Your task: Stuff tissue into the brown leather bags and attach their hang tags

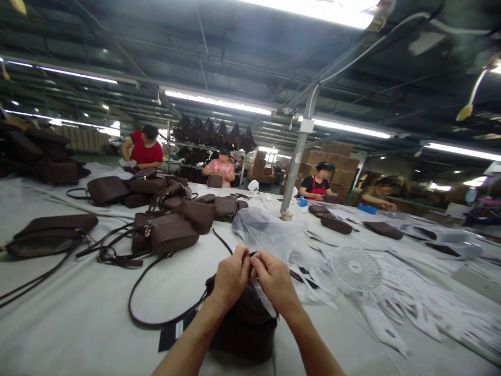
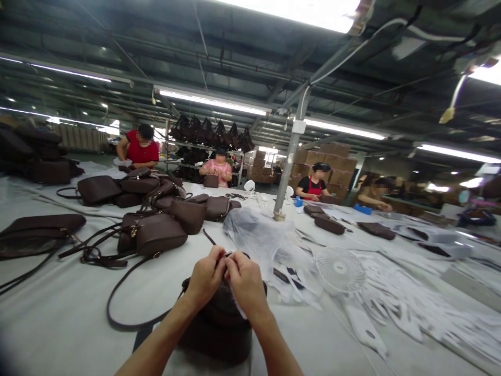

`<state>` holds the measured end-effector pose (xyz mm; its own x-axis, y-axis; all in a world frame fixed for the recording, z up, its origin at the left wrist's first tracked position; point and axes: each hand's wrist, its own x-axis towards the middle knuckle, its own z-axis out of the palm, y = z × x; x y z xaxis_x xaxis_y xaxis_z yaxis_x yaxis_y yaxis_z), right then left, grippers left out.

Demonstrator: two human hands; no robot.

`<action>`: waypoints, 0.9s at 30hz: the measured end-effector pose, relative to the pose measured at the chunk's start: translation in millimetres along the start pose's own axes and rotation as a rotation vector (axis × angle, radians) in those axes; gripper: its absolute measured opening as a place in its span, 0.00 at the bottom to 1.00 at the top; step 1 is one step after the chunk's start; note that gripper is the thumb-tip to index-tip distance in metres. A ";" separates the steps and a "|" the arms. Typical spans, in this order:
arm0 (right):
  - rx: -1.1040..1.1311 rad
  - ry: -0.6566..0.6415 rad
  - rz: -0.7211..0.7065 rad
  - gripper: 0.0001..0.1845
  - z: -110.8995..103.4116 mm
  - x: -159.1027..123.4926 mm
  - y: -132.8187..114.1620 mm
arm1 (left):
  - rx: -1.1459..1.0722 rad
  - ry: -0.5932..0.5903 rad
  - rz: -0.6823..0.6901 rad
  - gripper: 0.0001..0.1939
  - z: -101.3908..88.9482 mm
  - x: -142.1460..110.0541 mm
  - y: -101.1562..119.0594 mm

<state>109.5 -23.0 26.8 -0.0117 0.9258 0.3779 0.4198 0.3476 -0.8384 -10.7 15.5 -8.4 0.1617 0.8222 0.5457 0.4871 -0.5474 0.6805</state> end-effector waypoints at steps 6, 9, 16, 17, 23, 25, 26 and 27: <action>0.137 0.169 -0.070 0.15 -20.6 -7.0 21.8 | -0.166 0.024 -0.070 0.06 -2.6 6.9 -4.4; -0.086 0.123 -0.255 0.09 -52.5 -25.4 29.6 | -0.417 0.028 -0.152 0.07 -2.5 14.7 -10.9; -0.644 -0.224 -0.629 0.31 -44.3 -66.3 36.4 | -0.622 0.007 -0.238 0.09 6.3 21.4 -21.3; -0.684 -0.190 -0.665 0.30 -37.3 -67.2 38.8 | -0.620 0.007 -0.237 0.09 6.3 21.0 -21.1; -0.533 -0.079 -0.725 0.18 -10.6 -54.8 31.7 | -0.469 0.016 -0.147 0.06 0.9 14.3 -12.2; -0.458 -0.066 -0.655 0.18 -5.5 -45.6 16.8 | -0.373 0.000 -0.083 0.05 -0.3 10.8 -8.1; -0.435 -0.048 -0.613 0.18 -3.3 -39.9 8.8 | -0.341 -0.021 -0.055 0.04 -0.9 9.1 -6.3; -0.418 -0.021 -0.573 0.17 -1.5 -33.5 1.7 | -0.324 -0.044 -0.031 0.03 -1.7 7.6 -4.8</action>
<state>111.9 -53.6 13.3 -0.3505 0.6185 0.7032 0.6552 0.6985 -0.2878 -13.2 24.0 -6.6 0.1917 0.8415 0.5052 0.1950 -0.5371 0.8207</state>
